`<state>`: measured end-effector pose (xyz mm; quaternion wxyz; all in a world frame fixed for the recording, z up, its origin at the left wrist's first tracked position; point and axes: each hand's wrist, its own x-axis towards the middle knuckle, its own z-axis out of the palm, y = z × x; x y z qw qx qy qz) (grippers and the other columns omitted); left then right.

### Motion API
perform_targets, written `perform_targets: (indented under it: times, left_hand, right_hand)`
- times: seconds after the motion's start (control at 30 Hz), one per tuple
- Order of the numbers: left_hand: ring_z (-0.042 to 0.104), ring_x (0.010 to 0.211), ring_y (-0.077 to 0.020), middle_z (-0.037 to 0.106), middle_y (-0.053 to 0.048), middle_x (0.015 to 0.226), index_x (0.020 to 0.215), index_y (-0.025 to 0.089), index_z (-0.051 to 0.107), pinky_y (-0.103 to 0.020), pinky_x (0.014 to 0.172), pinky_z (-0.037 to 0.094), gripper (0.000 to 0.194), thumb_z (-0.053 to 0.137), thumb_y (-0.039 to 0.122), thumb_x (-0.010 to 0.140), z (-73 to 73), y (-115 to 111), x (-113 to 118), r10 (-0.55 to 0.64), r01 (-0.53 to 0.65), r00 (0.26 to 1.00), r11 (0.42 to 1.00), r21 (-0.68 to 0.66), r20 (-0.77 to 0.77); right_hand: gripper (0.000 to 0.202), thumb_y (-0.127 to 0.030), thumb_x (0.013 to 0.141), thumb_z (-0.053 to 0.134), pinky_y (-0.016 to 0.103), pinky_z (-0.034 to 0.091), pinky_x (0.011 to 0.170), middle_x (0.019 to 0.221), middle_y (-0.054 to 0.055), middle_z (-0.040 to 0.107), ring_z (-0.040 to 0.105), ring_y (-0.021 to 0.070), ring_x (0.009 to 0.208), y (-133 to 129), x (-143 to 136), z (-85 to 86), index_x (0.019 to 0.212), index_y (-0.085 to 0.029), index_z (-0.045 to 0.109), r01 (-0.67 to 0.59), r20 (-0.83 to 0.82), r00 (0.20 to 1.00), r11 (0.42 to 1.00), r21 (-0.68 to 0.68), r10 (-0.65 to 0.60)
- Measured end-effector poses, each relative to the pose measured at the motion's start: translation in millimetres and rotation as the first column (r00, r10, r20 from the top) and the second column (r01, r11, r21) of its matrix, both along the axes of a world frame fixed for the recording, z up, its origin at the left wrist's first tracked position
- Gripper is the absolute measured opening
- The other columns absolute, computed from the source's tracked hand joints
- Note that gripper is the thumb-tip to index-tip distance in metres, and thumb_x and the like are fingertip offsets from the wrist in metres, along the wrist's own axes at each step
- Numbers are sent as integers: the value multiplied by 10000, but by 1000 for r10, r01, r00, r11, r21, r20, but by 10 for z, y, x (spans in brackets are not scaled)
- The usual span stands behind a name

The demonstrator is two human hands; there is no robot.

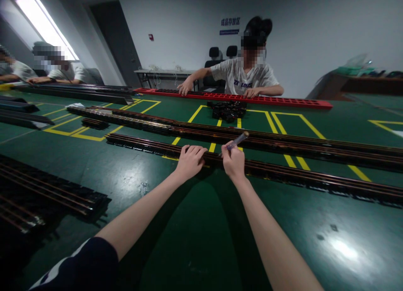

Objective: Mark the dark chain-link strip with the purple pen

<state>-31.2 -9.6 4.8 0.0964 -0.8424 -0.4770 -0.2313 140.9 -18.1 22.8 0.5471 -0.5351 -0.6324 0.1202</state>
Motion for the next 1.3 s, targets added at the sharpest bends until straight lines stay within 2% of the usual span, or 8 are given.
perform_targets:
  times: [0.17,0.67,0.93,1.3]
  left_hand:
    - [545,1137,-228,646,-64,1198,1191,201,576,-457,1041,326,340,457,174,873,-2,4,-9,5,-5,1000,1000,-3,2]
    - [552,1126,-225,656,-61,1182,1162,204,596,-446,1031,325,372,435,98,844,14,3,-13,13,-14,1000,1000,14,18]
    - [546,1141,-226,647,-63,1201,1171,193,590,-452,1042,320,362,449,108,848,12,-2,-3,18,-18,1000,1000,5,0]
    - [548,1145,-231,649,-63,1203,1164,198,598,-457,1041,325,385,455,79,827,28,-5,1,31,-31,1000,1000,1,3]
  right_hand:
    - [314,-477,867,434,311,439,557,534,26,602,587,194,508,-5,-5,1,702,-217,497,-11,3,1000,1000,3,11]
    - [304,-478,858,434,305,436,549,532,25,604,594,197,512,5,-26,-6,697,-224,482,-21,11,1000,1000,7,21]
    - [286,-453,854,457,304,431,558,522,8,584,567,177,492,16,-5,-18,692,-220,483,-20,-75,997,1000,10,20]
    - [318,-501,850,460,298,416,527,502,-2,550,542,174,468,30,33,-24,700,-222,479,22,-97,995,1000,13,-20]
